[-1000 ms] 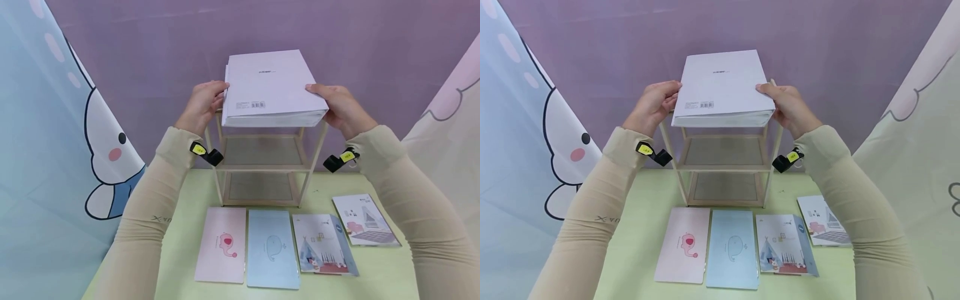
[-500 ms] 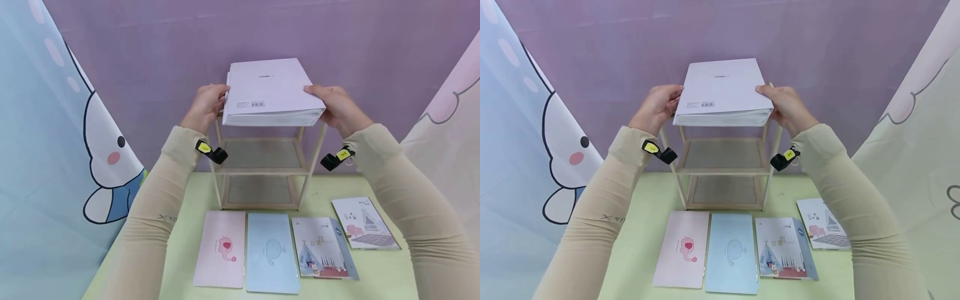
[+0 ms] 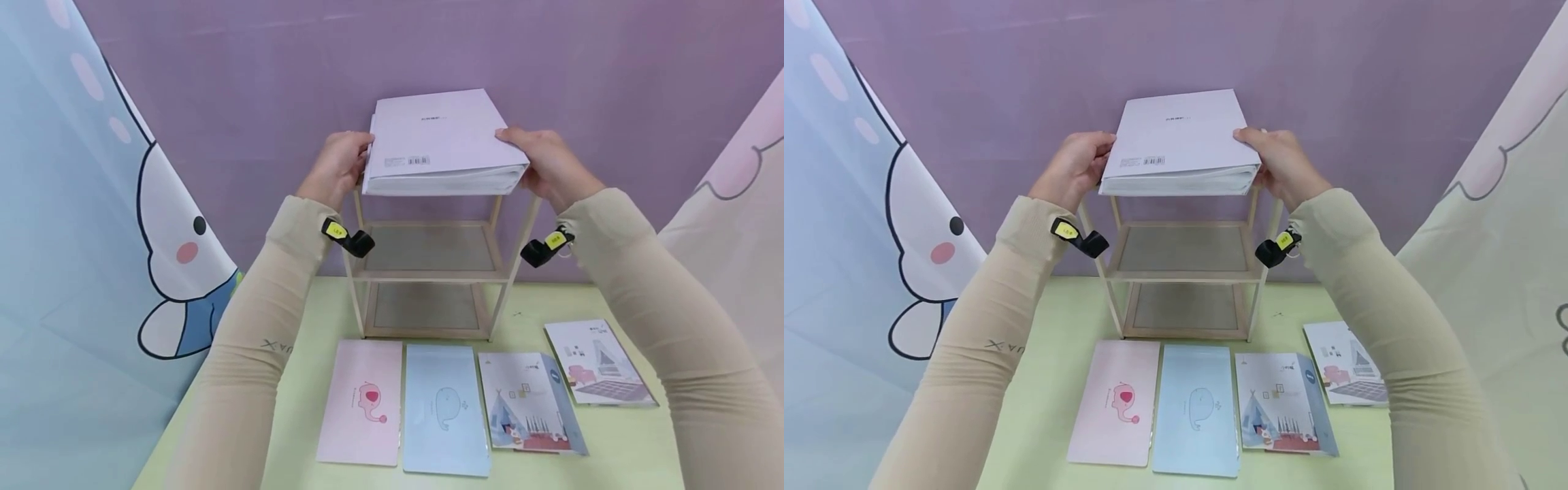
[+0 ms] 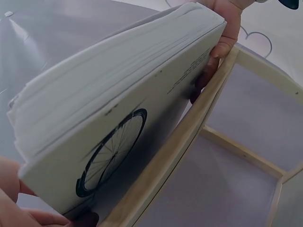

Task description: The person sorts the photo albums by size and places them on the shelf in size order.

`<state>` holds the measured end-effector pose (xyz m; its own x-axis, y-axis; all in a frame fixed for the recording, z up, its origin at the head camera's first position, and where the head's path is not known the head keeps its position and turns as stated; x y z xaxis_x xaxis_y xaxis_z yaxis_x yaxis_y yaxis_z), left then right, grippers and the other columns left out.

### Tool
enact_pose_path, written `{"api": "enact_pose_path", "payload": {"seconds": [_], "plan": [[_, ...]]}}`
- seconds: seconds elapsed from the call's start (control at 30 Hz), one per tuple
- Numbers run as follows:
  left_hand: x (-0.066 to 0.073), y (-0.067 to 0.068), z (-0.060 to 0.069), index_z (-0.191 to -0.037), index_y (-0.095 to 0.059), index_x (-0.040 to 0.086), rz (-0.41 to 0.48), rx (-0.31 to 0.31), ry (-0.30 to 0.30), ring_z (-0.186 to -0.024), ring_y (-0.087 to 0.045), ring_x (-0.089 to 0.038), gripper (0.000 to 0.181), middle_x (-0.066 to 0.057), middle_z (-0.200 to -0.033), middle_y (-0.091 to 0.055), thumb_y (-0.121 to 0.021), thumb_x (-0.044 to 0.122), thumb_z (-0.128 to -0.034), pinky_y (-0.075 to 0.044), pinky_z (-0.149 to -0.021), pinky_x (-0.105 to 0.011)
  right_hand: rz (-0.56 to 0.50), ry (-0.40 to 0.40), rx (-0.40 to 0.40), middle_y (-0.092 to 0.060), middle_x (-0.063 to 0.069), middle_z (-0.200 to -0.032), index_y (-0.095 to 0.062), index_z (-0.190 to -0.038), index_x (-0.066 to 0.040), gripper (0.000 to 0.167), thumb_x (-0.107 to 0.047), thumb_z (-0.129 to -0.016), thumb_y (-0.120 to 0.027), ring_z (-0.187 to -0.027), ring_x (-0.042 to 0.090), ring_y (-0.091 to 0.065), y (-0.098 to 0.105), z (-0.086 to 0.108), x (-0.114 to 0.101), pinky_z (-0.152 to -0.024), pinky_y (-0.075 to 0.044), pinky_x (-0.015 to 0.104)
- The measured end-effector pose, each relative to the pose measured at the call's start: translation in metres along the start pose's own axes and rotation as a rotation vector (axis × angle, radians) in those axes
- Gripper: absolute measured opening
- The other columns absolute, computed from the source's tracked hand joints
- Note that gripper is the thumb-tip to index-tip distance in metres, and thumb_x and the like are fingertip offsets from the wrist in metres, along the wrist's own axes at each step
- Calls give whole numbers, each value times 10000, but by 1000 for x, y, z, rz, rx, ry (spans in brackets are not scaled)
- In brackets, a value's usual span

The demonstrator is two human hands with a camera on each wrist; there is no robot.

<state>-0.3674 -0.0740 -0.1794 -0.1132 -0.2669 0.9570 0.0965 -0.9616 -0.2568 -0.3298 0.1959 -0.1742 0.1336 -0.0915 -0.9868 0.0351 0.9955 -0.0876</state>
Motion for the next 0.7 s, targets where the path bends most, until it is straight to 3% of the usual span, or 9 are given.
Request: {"api": "enact_pose_path", "payload": {"seconds": [0.07, 0.17, 0.4, 0.7], "plan": [[0, -1, -1, -932, -570, 17, 4, 1, -7, -483, -425, -75, 38, -18, -706, -489, -549, 50, -930, -371, -455, -157, 3, -12, 11, -648, 38, -714, -451, -1293, -5, 611, -271, -820, -733, -577, 140, -610, 0, -1, -1, -485, -505, 257], [-1, -3, -1, -825, -551, 21, 13, -2, -6, -448, -382, -80, 104, -14, -641, -439, -531, 28, -927, -331, -426, -164, 9, -31, 27, -644, 37, -708, -425, -1321, -13, 632, -268, -826, -725, -583, 143, -613, -1, -2, -2, -493, -515, 266], [-2, -8, -2, -814, -535, 6, 61, -27, -15, -416, -359, -81, 125, -1, -570, -415, -480, -8, -925, -312, -409, -161, 7, -43, 35, -658, 47, -701, -506, -1119, -34, 404, -246, -840, -708, -596, 150, -627, 0, -4, -2, -515, -524, 282], [-2, -10, -2, -883, -514, -6, 8, 0, -13, -703, -505, -133, 83, -50, -858, -516, -448, -56, -891, -444, -578, -189, 23, -32, 1, -657, 43, -680, -533, -1037, -7, 291, -195, -862, -671, -585, 127, -622, -6, -4, -2, -524, -512, 247]]}}
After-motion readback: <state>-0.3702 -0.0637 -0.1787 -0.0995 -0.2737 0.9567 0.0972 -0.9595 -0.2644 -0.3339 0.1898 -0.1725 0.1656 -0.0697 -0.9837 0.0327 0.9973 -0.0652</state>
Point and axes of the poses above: each hand's wrist, its own z-axis away from the middle knuckle, its own y-axis out of the back of the hand, x = y × z, the point moved 3 cm from there along -z, towards the middle knuckle
